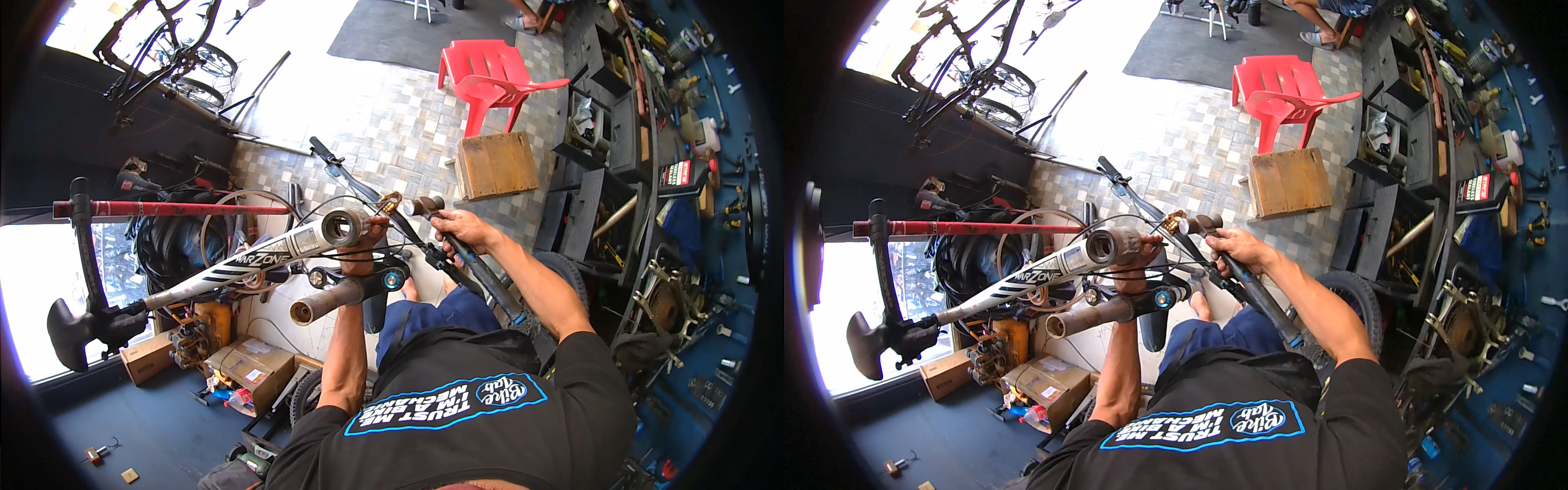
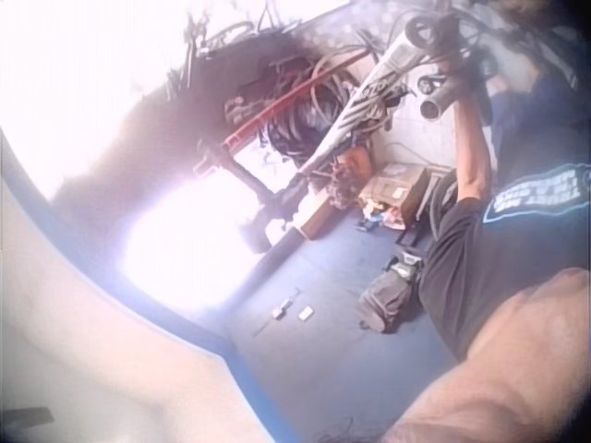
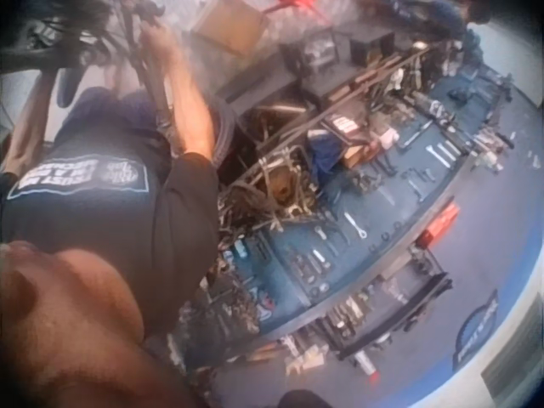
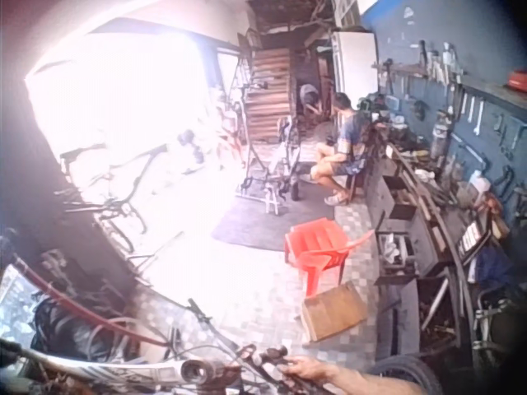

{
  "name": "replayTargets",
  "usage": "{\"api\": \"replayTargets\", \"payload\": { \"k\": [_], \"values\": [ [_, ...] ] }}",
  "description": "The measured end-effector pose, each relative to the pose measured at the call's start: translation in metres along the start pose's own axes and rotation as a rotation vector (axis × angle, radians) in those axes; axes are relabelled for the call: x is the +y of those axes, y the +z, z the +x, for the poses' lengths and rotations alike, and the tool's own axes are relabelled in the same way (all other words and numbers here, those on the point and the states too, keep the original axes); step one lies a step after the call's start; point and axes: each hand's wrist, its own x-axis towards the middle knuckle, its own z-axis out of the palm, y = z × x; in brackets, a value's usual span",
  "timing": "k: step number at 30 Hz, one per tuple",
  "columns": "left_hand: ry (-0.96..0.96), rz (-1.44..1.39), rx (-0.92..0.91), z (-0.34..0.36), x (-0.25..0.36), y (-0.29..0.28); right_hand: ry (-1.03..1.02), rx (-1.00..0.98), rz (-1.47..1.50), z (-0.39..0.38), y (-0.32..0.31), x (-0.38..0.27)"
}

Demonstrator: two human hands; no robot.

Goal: The person uses a hammer to tap a component on the bicycle's handlebar stem area. They repeatedly strike the same spot while holding the handlebar with the other hand. The bicycle is mounted on a repair stand in a workshop.

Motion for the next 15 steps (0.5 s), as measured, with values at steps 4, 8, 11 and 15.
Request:
{"api": "replayTargets", "payload": {
  "k": [4, 8, 11, 15],
  "values": [
    [0.107, 0.198, 0.129, 0.006, -0.002, 0.007, 0.072, 0.016, 0.238, 0.016, -0.006, 0.020],
    [0.162, 0.084, 0.088, 0.011, -0.004, 0.009, 0.084, -0.049, 0.435, 0.024, -0.003, 0.042],
    [0.083, -0.076, 0.048, 0.012, -0.006, -0.005, 0.095, -0.127, 0.574, 0.023, 0.005, 0.057],
    [0.081, 0.097, 0.091, 0.013, -0.003, -0.002, 0.004, -0.147, 0.468, 0.015, 0.031, 0.064]
  ]
}}
